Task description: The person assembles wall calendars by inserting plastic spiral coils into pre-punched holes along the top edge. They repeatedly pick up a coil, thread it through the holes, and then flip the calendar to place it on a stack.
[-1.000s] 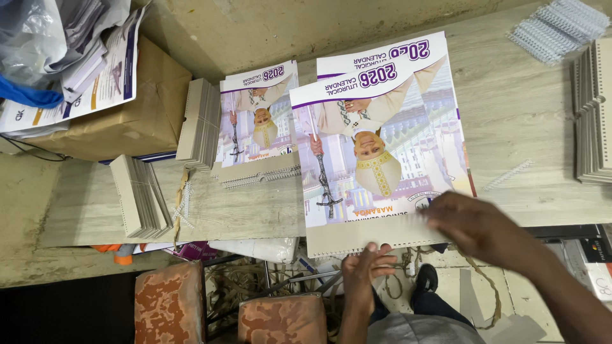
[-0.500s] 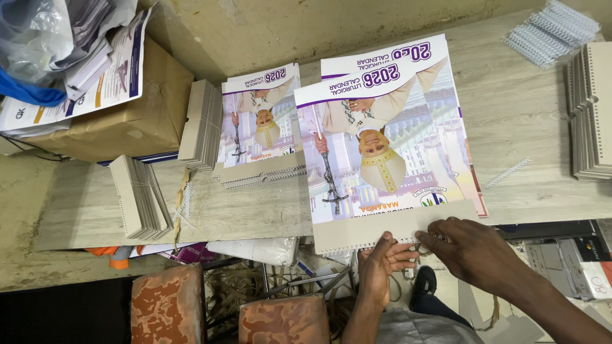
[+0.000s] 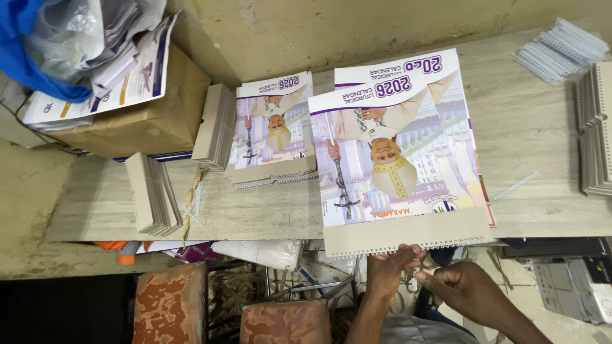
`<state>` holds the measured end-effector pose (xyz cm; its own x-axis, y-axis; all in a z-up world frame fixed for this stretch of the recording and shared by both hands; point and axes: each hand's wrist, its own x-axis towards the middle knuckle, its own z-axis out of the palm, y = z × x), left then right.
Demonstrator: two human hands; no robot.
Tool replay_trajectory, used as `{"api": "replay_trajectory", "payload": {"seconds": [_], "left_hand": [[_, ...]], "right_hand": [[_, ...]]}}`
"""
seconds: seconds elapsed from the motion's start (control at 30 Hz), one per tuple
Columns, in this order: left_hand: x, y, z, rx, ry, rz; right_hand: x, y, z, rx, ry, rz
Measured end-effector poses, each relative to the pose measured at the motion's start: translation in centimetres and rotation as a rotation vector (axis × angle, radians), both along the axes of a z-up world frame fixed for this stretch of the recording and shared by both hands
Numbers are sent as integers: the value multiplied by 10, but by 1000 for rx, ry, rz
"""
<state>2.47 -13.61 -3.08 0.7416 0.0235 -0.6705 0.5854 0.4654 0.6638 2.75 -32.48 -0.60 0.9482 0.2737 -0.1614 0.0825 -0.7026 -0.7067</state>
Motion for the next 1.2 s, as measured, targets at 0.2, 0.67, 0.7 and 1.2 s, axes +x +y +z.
{"api": "replay_trajectory", "payload": {"seconds": [0.2, 0.67, 0.7, 1.2], "left_hand": [[4, 4, 28, 132, 51, -33], [4, -2, 39, 255, 21, -68], [4, -1, 35, 256, 17, -70], [4, -10, 8, 98, -121, -38]], "right_hand": [[15, 10, -113, 1380, 328, -576], [17, -60, -120, 1278, 278, -513], [18, -61, -124, 1280, 274, -512], [21, -24, -43, 892, 297, -683]]}}
